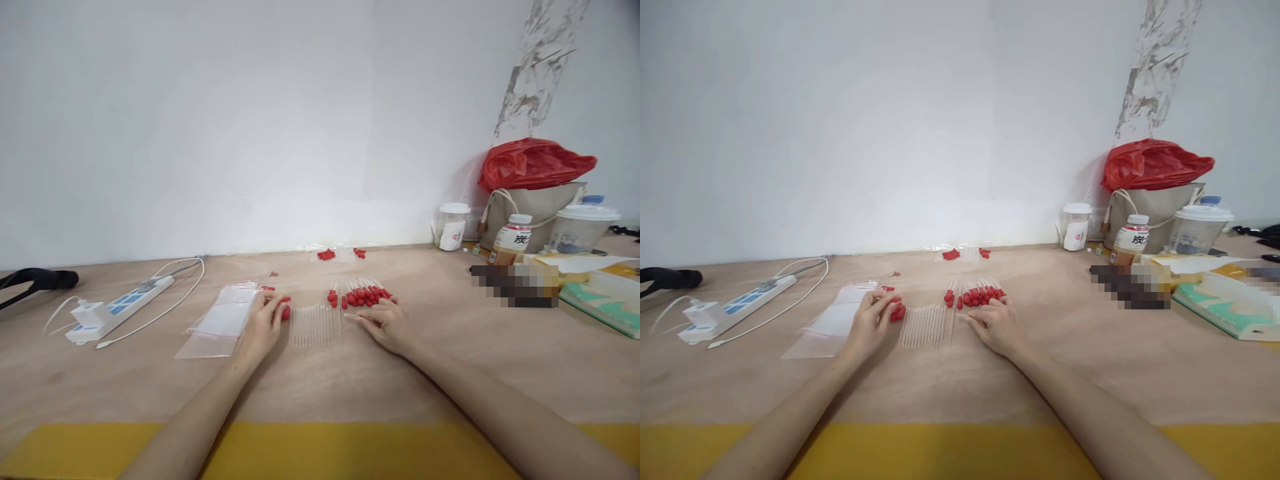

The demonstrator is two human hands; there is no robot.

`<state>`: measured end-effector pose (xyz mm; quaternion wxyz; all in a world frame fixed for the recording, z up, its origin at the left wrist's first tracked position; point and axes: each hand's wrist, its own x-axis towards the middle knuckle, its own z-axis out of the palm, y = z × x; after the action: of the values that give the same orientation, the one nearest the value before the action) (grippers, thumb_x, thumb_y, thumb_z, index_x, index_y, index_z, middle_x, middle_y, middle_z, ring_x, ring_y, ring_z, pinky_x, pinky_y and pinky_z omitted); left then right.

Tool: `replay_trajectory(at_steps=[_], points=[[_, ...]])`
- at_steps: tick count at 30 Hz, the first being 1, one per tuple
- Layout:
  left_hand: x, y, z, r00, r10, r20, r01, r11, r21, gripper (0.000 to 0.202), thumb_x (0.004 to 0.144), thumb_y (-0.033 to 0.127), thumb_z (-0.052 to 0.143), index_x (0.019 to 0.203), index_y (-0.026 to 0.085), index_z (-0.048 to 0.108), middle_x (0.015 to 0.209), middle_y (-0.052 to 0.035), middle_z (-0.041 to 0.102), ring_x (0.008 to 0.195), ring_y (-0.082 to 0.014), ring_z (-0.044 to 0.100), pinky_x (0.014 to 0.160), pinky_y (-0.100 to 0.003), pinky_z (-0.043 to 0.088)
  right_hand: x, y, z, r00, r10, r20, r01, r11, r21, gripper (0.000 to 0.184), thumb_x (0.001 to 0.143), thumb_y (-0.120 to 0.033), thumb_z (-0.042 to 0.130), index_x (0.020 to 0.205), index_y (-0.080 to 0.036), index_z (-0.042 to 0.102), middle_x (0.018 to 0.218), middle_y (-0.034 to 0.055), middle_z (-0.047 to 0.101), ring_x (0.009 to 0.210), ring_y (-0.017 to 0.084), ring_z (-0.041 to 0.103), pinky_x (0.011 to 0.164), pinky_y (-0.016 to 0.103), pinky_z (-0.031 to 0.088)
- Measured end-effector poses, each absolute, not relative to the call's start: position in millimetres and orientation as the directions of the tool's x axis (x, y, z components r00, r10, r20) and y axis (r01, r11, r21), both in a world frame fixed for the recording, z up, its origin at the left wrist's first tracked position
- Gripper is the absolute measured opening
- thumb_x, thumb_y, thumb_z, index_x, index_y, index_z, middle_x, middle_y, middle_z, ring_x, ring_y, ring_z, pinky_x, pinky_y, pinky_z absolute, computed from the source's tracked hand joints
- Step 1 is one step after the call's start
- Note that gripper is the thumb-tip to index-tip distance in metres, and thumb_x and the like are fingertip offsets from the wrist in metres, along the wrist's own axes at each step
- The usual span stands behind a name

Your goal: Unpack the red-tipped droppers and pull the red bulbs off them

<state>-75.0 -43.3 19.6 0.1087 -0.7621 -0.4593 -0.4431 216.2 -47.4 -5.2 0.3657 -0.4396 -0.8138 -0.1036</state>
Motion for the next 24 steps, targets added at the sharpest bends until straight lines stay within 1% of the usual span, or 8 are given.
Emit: replay_trajectory(at_steps=[3,5,8,11,14,17,20,24], points=[[-88.0,-28.6,20.2,0.057,0.624,0.779,0.865,-0.42,0.273,0.028,0.081,0.014,0.038,0.102,0.017,0.056,0.091,-0.0077,0.047,0.086,-0.0168,0.053,0.076,-0.033,0.046,206.3,-48.8,-5.4,-0.297,0.677,0.674,0.818,0.544,-0.185,0.025,0.084,-0.025,0.041,0.089,-0.024,0.065,0.075,0.002,0.066,0.073,0.014,0.053,0.072,0.029,0.026],[-96.2,-22.8,20.6,0.052,0.667,0.743,0.887,-0.372,0.272,0.031,0.079,0.012,0.038,0.104,0.017,0.055,0.088,-0.0072,0.048,0.084,-0.0168,0.054,0.075,-0.033,0.047,200.4,-49.6,-5.1,-0.311,0.69,0.653,0.824,0.539,-0.177,0.024,0.081,-0.021,0.042,0.091,-0.023,0.064,0.075,0.0016,0.066,0.074,0.014,0.054,0.071,0.029,0.026],[-103.2,-19.1,20.8,0.057,0.719,0.693,0.895,-0.345,0.283,0.032,0.077,0.013,0.042,0.106,0.018,0.051,0.089,-0.006,0.053,0.081,-0.017,0.056,0.072,-0.031,0.048,192.9,-49.2,-5.1,-0.31,0.702,0.641,0.839,0.519,-0.162,0.021,0.079,-0.019,0.043,0.087,-0.021,0.062,0.075,0.0013,0.066,0.074,0.015,0.053,0.071,0.03,0.024],[-104.9,-16.5,19.3,0.084,0.727,0.681,0.904,-0.344,0.256,0.027,0.075,0.014,0.044,0.1,0.019,0.053,0.093,-0.0054,0.057,0.085,-0.0184,0.055,0.074,-0.031,0.046,186.0,-48.4,-5.9,-0.309,0.704,0.64,0.85,0.506,-0.146,0.018,0.078,-0.019,0.044,0.082,-0.019,0.061,0.072,0.0017,0.065,0.072,0.014,0.052,0.07,0.03,0.023],[-106.8,-13.7,16.9,0.147,0.736,0.661,0.923,-0.343,0.176,0.019,0.075,0.015,0.044,0.089,0.019,0.057,0.092,-0.0058,0.059,0.087,-0.0201,0.054,0.077,-0.032,0.044,180.9,-49.7,-6.7,-0.358,0.68,0.64,0.834,0.541,-0.108,0.016,0.079,-0.02,0.045,0.082,-0.02,0.061,0.075,0.0017,0.064,0.074,0.015,0.05,0.07,0.031,0.023],[-109.7,-12.2,15.6,0.187,0.753,0.631,0.934,-0.335,0.122,0.018,0.075,0.018,0.045,0.085,0.018,0.06,0.088,-0.0067,0.059,0.084,-0.0208,0.054,0.075,-0.033,0.044,178.6,-52.8,-6.4,-0.39,0.657,0.645,0.811,0.577,-0.098,0.016,0.079,-0.022,0.046,0.084,-0.021,0.061,0.079,0.0019,0.064,0.077,0.015,0.049,0.073,0.032,0.022],[-111.2,-12.7,15.5,0.21,0.754,0.623,0.933,-0.346,0.104,0.017,0.075,0.02,0.046,0.082,0.018,0.061,0.085,-0.0068,0.059,0.081,-0.0207,0.055,0.073,-0.033,0.045,177.9,-56.0,-4.2,-0.417,0.65,0.635,0.795,0.6,-0.092,0.017,0.08,-0.026,0.047,0.088,-0.022,0.061,0.081,0.0031,0.064,0.079,0.016,0.048,0.074,0.033,0.022],[-111.1,-15.7,17.3,0.237,0.738,0.632,0.916,-0.387,0.108,0.018,0.074,0.02,0.047,0.083,0.019,0.062,0.082,-0.0061,0.059,0.08,-0.0207,0.056,0.072,-0.034,0.045,177.4,-59.4,-0.1,-0.483,0.647,0.591,0.771,0.634,-0.064,0.023,0.081,-0.036,0.046,0.092,-0.022,0.06,0.082,0.004,0.063,0.08,0.018,0.047,0.075,0.035,0.023]])
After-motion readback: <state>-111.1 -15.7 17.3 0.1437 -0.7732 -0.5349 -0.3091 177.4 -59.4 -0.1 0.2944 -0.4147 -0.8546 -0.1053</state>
